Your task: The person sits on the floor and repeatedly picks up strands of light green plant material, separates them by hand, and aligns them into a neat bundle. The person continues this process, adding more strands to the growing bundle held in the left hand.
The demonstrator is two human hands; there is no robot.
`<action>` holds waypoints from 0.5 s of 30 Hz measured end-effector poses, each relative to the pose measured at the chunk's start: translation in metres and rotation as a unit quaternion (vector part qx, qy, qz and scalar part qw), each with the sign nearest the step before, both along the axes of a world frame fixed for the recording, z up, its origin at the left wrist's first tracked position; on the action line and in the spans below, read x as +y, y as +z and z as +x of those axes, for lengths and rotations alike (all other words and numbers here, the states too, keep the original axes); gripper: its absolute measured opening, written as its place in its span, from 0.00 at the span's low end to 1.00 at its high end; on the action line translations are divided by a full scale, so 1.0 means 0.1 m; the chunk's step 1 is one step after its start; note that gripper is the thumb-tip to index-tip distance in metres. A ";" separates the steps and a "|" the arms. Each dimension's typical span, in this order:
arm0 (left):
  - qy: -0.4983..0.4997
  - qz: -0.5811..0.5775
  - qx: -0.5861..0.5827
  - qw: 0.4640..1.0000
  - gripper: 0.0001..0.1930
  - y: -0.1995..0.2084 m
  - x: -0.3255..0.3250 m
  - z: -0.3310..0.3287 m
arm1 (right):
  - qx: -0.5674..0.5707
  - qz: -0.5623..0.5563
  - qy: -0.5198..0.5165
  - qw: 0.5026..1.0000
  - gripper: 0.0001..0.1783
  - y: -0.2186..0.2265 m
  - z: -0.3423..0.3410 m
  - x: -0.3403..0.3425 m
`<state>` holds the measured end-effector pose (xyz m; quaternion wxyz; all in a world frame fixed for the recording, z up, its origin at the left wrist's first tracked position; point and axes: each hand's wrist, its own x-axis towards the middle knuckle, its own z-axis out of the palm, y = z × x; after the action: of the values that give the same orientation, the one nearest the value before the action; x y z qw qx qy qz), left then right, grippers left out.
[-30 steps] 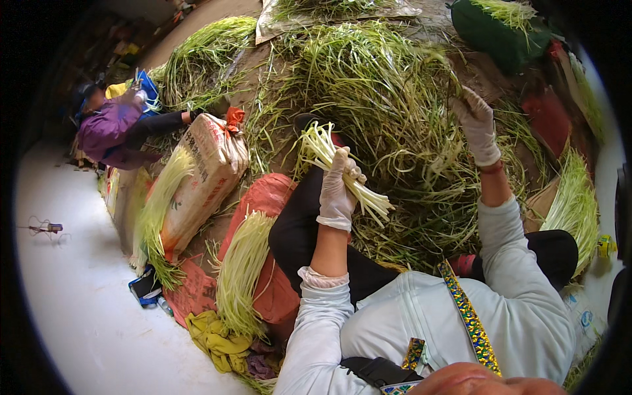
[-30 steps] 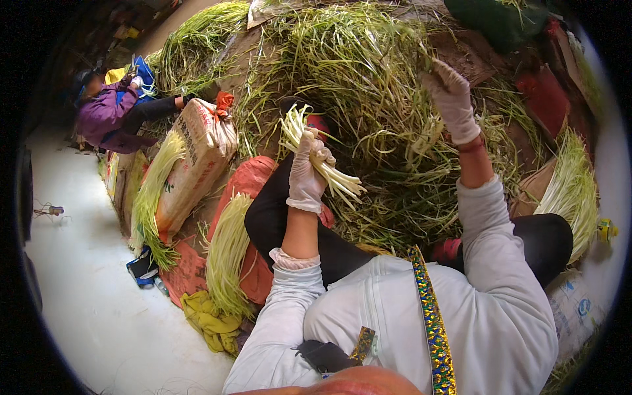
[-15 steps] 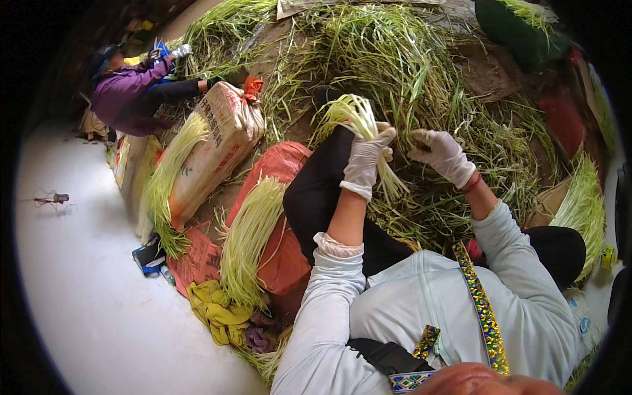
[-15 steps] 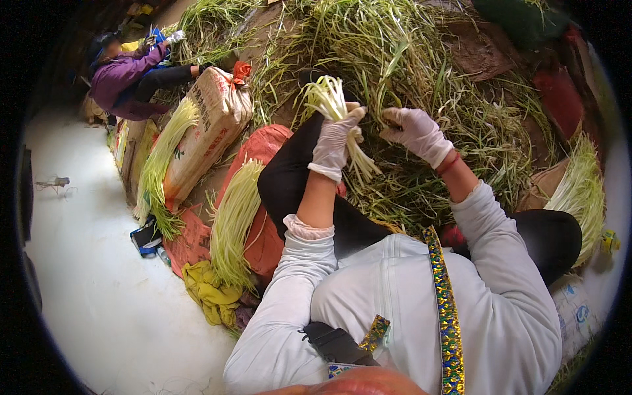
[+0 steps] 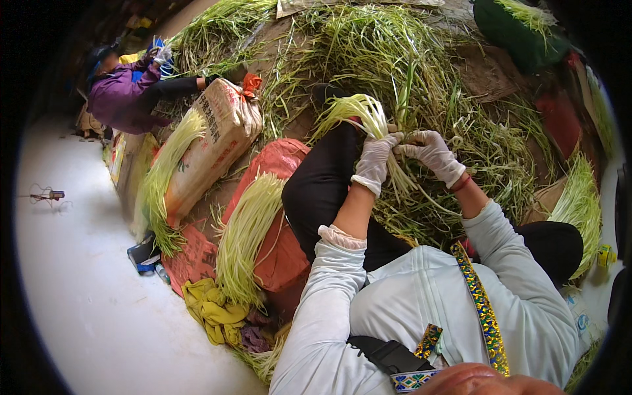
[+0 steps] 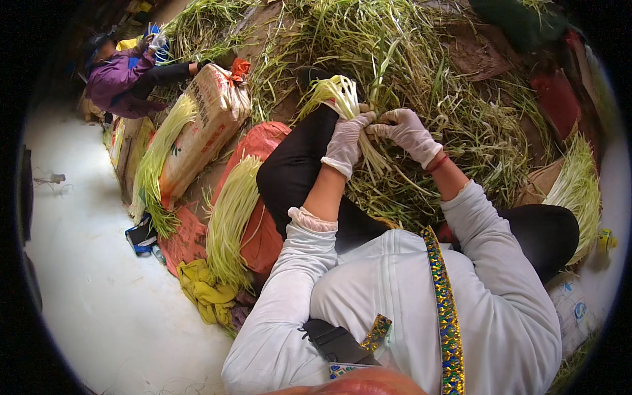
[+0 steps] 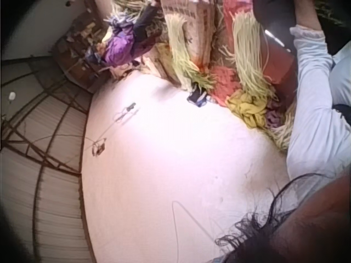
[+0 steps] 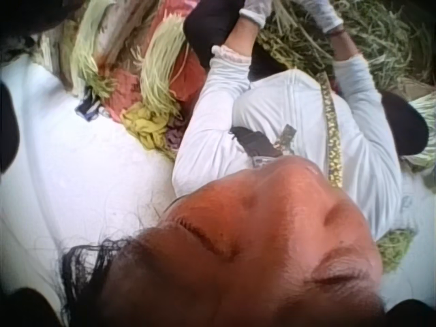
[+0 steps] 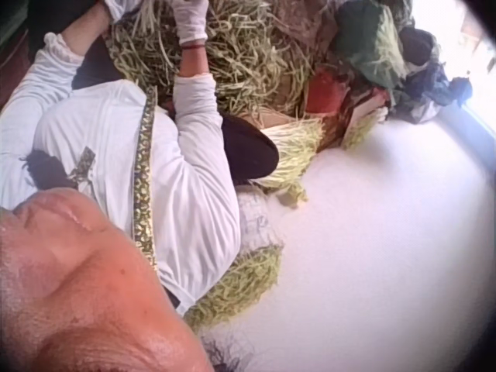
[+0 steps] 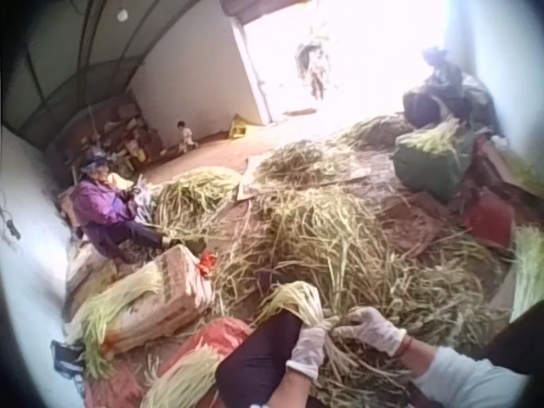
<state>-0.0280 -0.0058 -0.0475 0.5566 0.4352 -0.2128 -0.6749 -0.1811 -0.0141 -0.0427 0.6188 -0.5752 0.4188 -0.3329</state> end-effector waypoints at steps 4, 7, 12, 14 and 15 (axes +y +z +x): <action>0.006 -0.010 -0.011 1.000 0.09 0.06 0.02 0.03 | -0.023 0.087 -0.032 0.995 0.16 0.06 0.07 0.07; -0.014 -0.015 -0.032 0.999 0.08 0.13 0.04 0.05 | -0.055 0.120 -0.033 0.991 0.15 0.13 0.06 0.09; -0.023 -0.022 -0.065 0.997 0.09 0.21 0.06 0.07 | -0.098 0.103 -0.112 0.983 0.11 0.15 0.01 0.11; -0.005 -0.021 -0.053 0.998 0.09 0.20 0.05 0.06 | -0.108 0.086 -0.138 0.981 0.08 0.09 -0.02 0.12; 0.005 -0.020 -0.051 0.998 0.10 0.19 0.03 0.05 | -0.081 0.073 -0.149 0.983 0.08 0.06 -0.05 0.12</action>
<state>-0.0227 -0.0024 -0.0286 0.5571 0.4592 -0.2518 -0.6445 -0.1865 -0.0021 -0.0366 0.6346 -0.4308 0.4715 -0.4351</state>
